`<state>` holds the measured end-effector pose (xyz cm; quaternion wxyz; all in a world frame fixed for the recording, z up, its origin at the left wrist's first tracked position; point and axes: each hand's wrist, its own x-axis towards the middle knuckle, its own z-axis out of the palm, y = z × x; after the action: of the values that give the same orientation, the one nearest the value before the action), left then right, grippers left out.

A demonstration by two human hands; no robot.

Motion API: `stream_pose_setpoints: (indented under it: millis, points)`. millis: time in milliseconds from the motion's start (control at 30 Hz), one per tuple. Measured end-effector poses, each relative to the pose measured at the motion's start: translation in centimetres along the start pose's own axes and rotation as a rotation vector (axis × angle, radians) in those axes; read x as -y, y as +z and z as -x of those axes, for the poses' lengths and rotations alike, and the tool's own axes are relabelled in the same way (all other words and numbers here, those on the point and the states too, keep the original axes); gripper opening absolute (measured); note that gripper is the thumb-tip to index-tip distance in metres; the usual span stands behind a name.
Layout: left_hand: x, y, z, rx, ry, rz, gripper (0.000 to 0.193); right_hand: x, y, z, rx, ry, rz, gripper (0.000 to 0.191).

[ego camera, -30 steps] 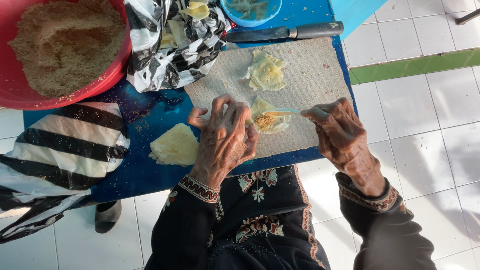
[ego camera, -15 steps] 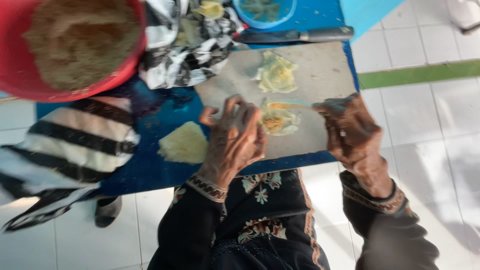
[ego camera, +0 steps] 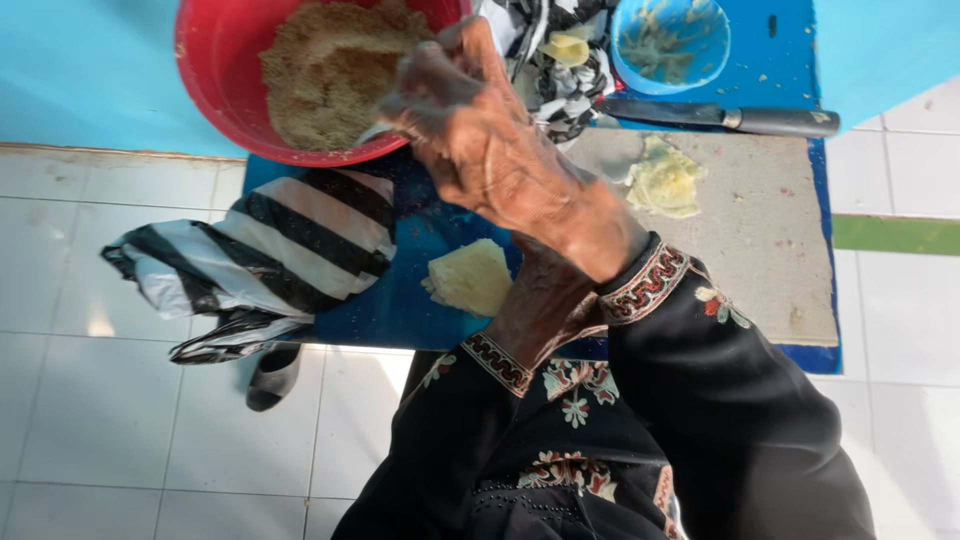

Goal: The person sits at a small blue table and folds pastry pieces around a brown filling. They take dough wrappers, spoon filling from a red bowl onto a wrapper, fold the wrapper over the filling, and set the folded pastry on the board, repeating with more wrappers.

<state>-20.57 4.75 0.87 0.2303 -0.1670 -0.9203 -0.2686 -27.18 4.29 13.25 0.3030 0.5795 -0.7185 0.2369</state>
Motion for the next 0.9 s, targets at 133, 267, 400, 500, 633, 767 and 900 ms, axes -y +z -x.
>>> stream_pose_setpoints:
  millis: [133,267,400,500,633,767,900]
  points:
    - [0.2,0.1,0.5,0.041,0.009,0.0,0.028,1.2,-5.2,2.5,0.119,0.131,-0.322,0.054]
    - [-0.8,-1.0,2.7,0.145,0.052,-0.028,0.029,4.7,-13.4,10.0,0.237,0.695,-0.142,0.038]
    - [-1.2,-1.9,2.8,0.179,0.075,-0.079,0.028,6.5,-13.7,17.4,0.029,0.951,-0.069,0.02]
    - [-1.1,-2.4,2.4,0.025,0.101,-0.143,0.033,7.6,-12.7,22.1,-0.221,1.05,-0.32,0.021]
    - [-1.6,-4.8,4.1,-0.157,0.041,-0.051,0.03,7.2,-11.2,26.2,-0.147,1.016,0.044,0.014]
    - [0.1,-10.1,6.9,-0.349,-0.059,-0.15,0.04,6.7,-10.6,27.6,-0.1,0.924,0.134,0.014]
    - [4.1,-15.2,11.0,-0.401,-0.319,-0.445,0.052,6.8,-9.5,27.1,-0.343,1.073,-0.154,0.005]
